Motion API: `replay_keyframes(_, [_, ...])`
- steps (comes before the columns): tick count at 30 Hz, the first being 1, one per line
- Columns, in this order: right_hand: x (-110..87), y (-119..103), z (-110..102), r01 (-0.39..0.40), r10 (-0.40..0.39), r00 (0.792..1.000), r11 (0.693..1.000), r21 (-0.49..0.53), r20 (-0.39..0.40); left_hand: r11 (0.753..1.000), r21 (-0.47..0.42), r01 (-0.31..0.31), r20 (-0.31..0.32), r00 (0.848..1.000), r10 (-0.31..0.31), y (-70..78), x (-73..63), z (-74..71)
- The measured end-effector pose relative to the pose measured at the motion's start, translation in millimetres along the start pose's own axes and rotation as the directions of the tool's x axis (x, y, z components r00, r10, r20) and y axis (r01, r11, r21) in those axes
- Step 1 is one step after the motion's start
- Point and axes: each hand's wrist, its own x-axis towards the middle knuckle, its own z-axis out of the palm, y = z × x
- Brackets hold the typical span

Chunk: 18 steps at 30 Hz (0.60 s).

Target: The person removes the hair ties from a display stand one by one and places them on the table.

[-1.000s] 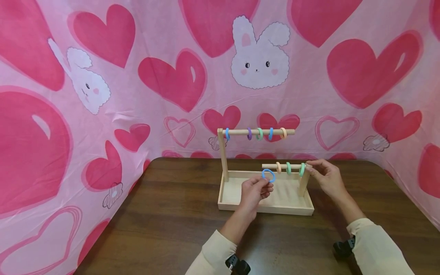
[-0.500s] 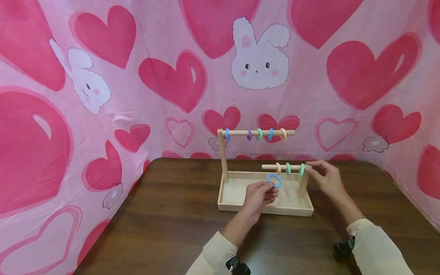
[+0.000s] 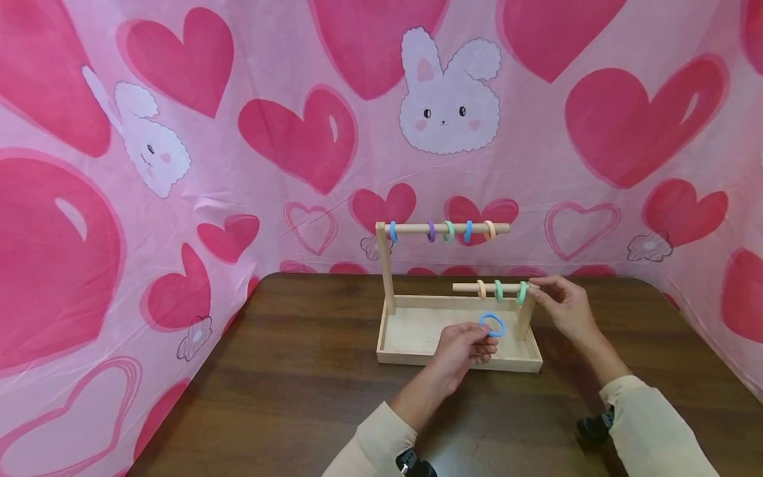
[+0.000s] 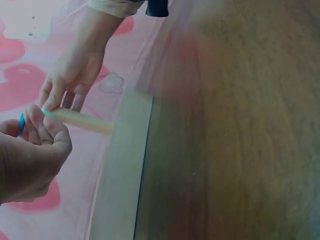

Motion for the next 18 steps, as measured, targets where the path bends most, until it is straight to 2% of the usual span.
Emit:
replay_keyframes(13, [0.7,-1,0,-0.008,0.008,1.0,1.0,0.014,-0.003,0.994,0.095,0.047,0.063,0.997,-0.053,-15.2,-3.1,6.6])
replay_keyframes(18, [0.7,-1,0,0.003,-0.003,1.0,0.999,0.034,0.002,0.991,0.117,0.064,0.063,0.995,-0.072,-22.5,-2.0,7.9])
